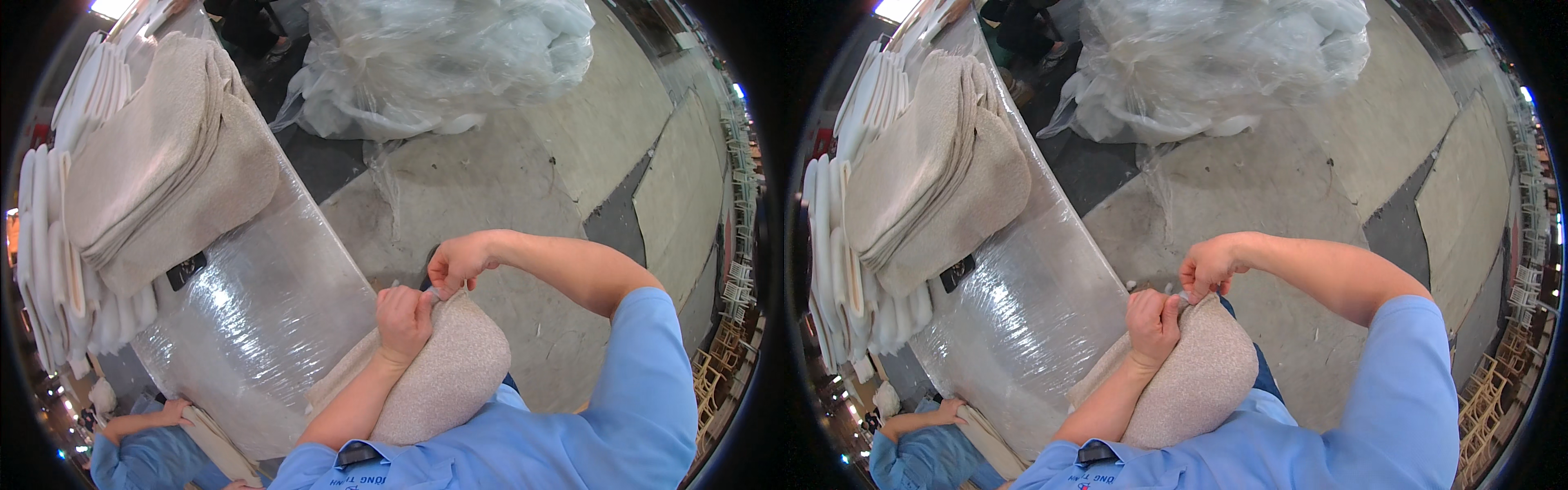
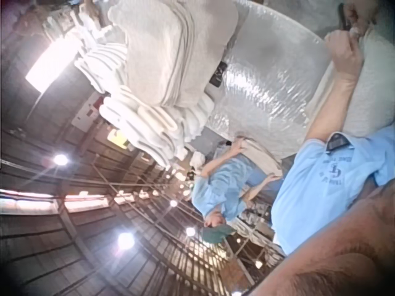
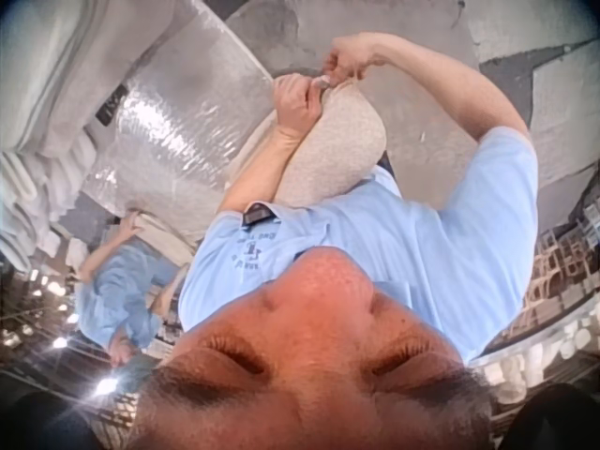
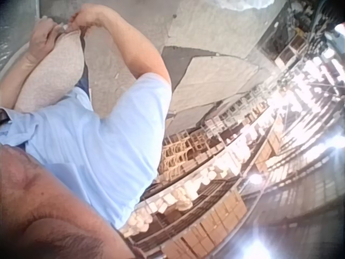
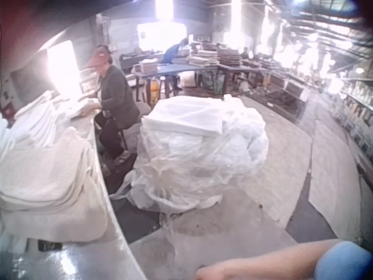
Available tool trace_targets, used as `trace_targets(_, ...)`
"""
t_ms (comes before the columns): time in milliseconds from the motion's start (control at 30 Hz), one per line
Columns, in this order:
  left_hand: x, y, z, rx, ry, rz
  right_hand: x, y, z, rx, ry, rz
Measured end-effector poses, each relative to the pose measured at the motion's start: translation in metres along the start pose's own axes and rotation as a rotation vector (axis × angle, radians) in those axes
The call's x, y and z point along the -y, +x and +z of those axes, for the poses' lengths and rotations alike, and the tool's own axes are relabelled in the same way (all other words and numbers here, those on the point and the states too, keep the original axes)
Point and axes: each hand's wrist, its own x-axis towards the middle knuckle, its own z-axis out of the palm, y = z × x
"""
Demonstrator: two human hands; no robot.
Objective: The person inserts cylindrical foam inserts into fabric cushion covers and ties the drawstrings to close them. The person handles the cushions one at a time, places them on a table, and stacks the finished items.
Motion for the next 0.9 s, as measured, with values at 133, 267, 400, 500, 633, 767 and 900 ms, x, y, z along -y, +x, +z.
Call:
trace_targets(133, 0.002, 0.000, -0.009, 0.222, -0.168, -0.387, -0.013, 0.011, 0.001, -0.014, 0.200, -0.079)
trace_targets(267, 0.008, 0.004, -0.016, 0.364, -0.189, -0.525, -0.020, 0.013, 0.007, -0.081, 0.254, -0.128)
trace_targets(400, 0.004, 0.002, -0.009, 0.428, -0.233, -0.729, -0.018, 0.012, 0.011, -0.157, 0.191, -0.149)
trace_targets(500, 0.000, 0.001, 0.002, 0.312, -0.221, -0.738, -0.022, 0.017, 0.013, -0.174, 0.278, -0.118)
trace_targets(633, 0.003, 0.011, 0.013, 0.309, -0.112, -0.768, -0.036, 0.030, 0.017, -0.202, 0.423, -0.078)
trace_targets(767, 0.012, 0.010, 0.021, 0.326, -0.048, -0.746, -0.052, 0.046, 0.020, -0.172, 0.612, -0.028)
trace_targets(900, 0.018, 0.011, 0.026, 0.353, -0.011, -0.756, -0.066, 0.066, 0.029, -0.093, 0.816, 0.012)
